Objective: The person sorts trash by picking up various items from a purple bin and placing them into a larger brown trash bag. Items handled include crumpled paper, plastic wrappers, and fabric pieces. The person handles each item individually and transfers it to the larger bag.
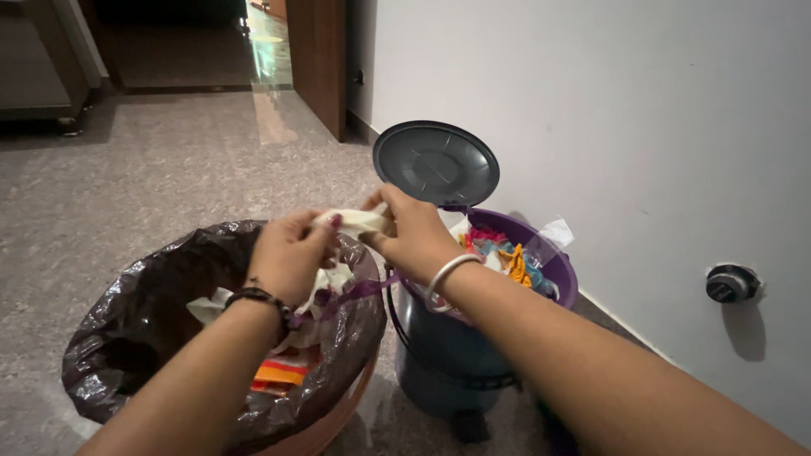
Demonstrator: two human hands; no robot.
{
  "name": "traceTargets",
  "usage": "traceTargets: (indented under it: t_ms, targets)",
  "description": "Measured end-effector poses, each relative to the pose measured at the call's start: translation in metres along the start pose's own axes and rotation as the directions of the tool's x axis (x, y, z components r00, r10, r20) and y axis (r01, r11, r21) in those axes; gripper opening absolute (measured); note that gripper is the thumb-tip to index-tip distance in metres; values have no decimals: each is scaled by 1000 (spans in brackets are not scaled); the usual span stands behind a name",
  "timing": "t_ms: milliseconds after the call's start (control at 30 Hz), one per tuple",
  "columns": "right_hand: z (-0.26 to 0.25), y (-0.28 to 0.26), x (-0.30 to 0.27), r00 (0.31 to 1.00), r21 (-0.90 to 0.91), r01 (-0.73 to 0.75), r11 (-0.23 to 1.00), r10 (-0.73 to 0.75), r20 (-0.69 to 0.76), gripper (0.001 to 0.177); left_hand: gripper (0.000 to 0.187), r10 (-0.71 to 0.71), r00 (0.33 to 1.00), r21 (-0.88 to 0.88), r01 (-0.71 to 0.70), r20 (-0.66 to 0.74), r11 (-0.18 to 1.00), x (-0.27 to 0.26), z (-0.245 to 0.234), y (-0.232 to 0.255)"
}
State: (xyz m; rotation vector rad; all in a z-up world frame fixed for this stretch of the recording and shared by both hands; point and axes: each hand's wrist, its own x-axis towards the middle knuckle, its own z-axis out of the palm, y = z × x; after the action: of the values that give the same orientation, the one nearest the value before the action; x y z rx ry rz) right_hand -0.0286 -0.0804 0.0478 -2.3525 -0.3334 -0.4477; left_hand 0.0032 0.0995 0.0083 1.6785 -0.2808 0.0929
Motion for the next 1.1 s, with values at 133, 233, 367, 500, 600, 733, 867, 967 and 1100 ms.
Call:
traceTargets:
  t_ms: [133, 233, 367, 500, 600, 733, 867, 967, 1100]
  targets:
    - [0, 26, 0, 978, -171, -181, 969, 196, 77, 22, 17, -101, 957, -150, 61, -272, 987, 6, -24, -13]
    - [-10, 49, -1, 983, -275, -174, 946, 184, 13, 17, 11, -69, 908, -301, -64, -413, 951, 18, -51, -31]
    - [-25, 63, -2, 993, -404, -114, 908, 89, -81, 19, 14, -78, 852, -328, -114, -518, 938, 29, -78, -63]
    - [-28, 42, 6, 987, -448, -15, 894, -59, -150, 18, 27, -170, 857, -174, 96, -486, 980, 29, -88, -77]
    - [-14, 7, 16, 988, -293, 41, 955, -83, -131, 18, 70, 477, 801, 737, -68, -362, 673, 15, -84, -67]
    - [16, -40, 25, 978, -111, 195, 975, -202, -58, 24, 91, 42, 993, 91, -32, -112, 995, 6, -69, -35]
    - [47, -66, 30, 952, 244, 300, 922, -306, -14, 35, 54, 144, 990, -108, -143, 3, 984, -5, -71, -21]
    - [64, -65, 37, 940, 347, 299, 889, -338, 56, 49, 31, 98, 987, 58, -91, -130, 994, -12, -89, -23]
    - [83, -39, 42, 935, 106, 148, 983, -174, 311, 82, 22, -102, 938, -269, 10, -332, 963, -16, -114, -30]
